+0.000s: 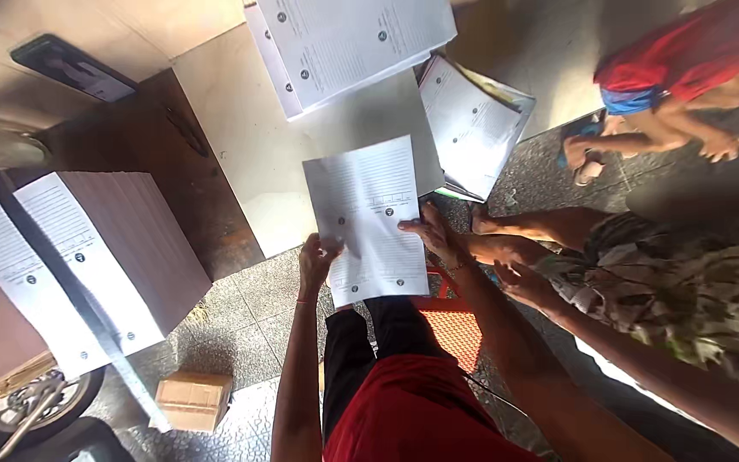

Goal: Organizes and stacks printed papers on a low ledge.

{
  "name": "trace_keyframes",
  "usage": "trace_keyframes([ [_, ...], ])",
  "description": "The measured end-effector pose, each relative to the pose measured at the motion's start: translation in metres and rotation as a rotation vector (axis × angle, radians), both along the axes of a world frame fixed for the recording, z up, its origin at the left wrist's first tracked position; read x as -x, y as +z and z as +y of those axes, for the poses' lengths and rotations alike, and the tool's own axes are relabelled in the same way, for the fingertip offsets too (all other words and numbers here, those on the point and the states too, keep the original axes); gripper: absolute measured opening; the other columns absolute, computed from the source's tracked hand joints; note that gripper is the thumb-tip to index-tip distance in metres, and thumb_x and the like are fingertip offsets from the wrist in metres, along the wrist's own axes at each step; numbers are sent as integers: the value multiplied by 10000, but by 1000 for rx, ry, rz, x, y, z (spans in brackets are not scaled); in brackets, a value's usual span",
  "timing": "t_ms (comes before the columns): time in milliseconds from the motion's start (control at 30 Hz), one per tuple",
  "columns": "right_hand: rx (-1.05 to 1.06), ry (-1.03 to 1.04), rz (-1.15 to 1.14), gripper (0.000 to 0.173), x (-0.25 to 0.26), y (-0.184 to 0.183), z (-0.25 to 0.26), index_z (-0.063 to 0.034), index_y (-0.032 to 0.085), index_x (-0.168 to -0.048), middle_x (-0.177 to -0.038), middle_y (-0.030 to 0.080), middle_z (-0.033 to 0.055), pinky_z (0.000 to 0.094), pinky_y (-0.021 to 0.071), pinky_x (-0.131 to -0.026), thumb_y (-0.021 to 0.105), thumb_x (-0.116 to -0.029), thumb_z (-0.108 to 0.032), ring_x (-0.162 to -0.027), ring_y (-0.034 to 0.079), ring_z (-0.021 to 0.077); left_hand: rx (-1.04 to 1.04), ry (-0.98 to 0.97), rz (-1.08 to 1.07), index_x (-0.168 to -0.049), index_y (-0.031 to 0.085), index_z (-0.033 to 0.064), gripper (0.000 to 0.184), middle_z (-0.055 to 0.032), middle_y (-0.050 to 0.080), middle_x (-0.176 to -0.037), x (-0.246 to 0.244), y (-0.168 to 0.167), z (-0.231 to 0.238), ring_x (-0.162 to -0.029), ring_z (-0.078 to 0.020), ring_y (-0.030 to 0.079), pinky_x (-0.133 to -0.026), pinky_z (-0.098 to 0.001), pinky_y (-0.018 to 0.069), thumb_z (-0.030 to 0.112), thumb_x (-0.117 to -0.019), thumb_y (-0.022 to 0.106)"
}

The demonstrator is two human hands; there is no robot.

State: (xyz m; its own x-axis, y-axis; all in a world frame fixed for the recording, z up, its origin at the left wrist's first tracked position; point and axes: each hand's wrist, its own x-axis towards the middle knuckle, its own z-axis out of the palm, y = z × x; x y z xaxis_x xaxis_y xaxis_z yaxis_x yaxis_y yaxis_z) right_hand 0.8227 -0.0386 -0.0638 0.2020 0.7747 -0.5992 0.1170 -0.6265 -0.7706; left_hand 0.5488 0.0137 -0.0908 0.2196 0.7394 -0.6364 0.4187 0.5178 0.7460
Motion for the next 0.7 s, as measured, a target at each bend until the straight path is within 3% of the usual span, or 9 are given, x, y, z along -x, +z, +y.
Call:
trace_keyframes([
  [133, -209, 21, -84, 580, 4, 22, 17, -40, 424, -1482, -1263, 663, 138, 350, 581, -952, 668, -963, -128, -1087, 691, 146, -321, 40, 8, -1323, 558, -34, 516, -187, 702, -1162, 0, 31, 14, -1054, -254, 703, -940, -434, 572, 51, -867, 784],
  [167, -282, 13, -142, 573, 6, 23, 23, 8, 442, -1456, -1242, 673, 149, 325, 573, -961, 682, -955, -132, -1089, 691, 129, -402, 55, 9, -1329, 546, -36, 533, -188, 699, -1176, 1, 33, 19, -1066, -254, 703, -947, -431, 571, 40, -860, 787],
  [233, -459, -28, -265, 446, 12, 22, 40, 102, 567, -1283, -1128, 704, 153, 262, 567, -947, 707, -920, -116, -1048, 690, 76, -549, 110, -28, -1335, 537, -55, 561, -194, 674, -1234, 4, 32, 29, -1133, -249, 682, -989, -415, 562, 27, -846, 798],
  [300, -591, -55, -342, 330, 16, 16, 51, 93, 651, -1164, -1112, 709, 146, 268, 543, -992, 726, -922, -119, -1087, 671, 76, -667, 186, -110, -1345, 534, -68, 561, -181, 635, -1306, 6, 27, 39, -1219, -234, 631, -1047, -409, 525, 35, -857, 789],
  [367, -678, -74, -433, 259, 17, 4, 59, 72, 708, -1102, -1085, 732, 163, 307, 546, -997, 718, -936, -127, -1087, 690, 125, -733, 294, -170, -1306, 568, -44, 497, -84, 662, -1276, 3, 18, 52, -1214, -151, 628, -1056, -381, 519, 47, -865, 779],
  [433, -760, -77, -495, 222, 18, -5, 64, 66, 722, -1069, -1049, 741, 166, 307, 551, -980, 702, -940, -113, -1063, 703, 139, -768, 347, -222, -1292, 589, 15, 470, 11, 680, -1250, 2, 14, 62, -1195, -89, 637, -1046, -347, 532, 49, -864, 779],
  [500, -830, -82, -494, 210, 17, -13, 71, 48, 717, -1060, -1038, 741, 132, 298, 550, -987, 715, -946, -128, -1063, 698, 113, -808, 342, -238, -1265, 628, 56, 420, 34, 694, -1232, 4, 13, 70, -1180, -83, 647, -1031, -336, 542, 47, -871, 774],
  [600, -813, -65, -541, 211, 17, -20, 76, 53, 722, -1040, -1005, 743, 146, 294, 549, -970, 712, -941, -132, -1029, 707, 122, -794, 293, -206, -1288, 607, 18, 405, -11, 676, -1242, 9, 10, 70, -1186, -87, 631, -1035, -316, 518, 63, -910, 742],
  [700, -789, -16, -633, 231, 23, -31, 79, 97, 724, -1037, -1003, 739, 233, 341, 539, -959, 669, -954, -112, -1028, 719, 228, -792, 284, -128, -1283, 604, -18, 403, -47, 674, -1246, 11, -14, 75, -1198, -89, 631, -1050, -321, 515, 97, -920, 735],
])
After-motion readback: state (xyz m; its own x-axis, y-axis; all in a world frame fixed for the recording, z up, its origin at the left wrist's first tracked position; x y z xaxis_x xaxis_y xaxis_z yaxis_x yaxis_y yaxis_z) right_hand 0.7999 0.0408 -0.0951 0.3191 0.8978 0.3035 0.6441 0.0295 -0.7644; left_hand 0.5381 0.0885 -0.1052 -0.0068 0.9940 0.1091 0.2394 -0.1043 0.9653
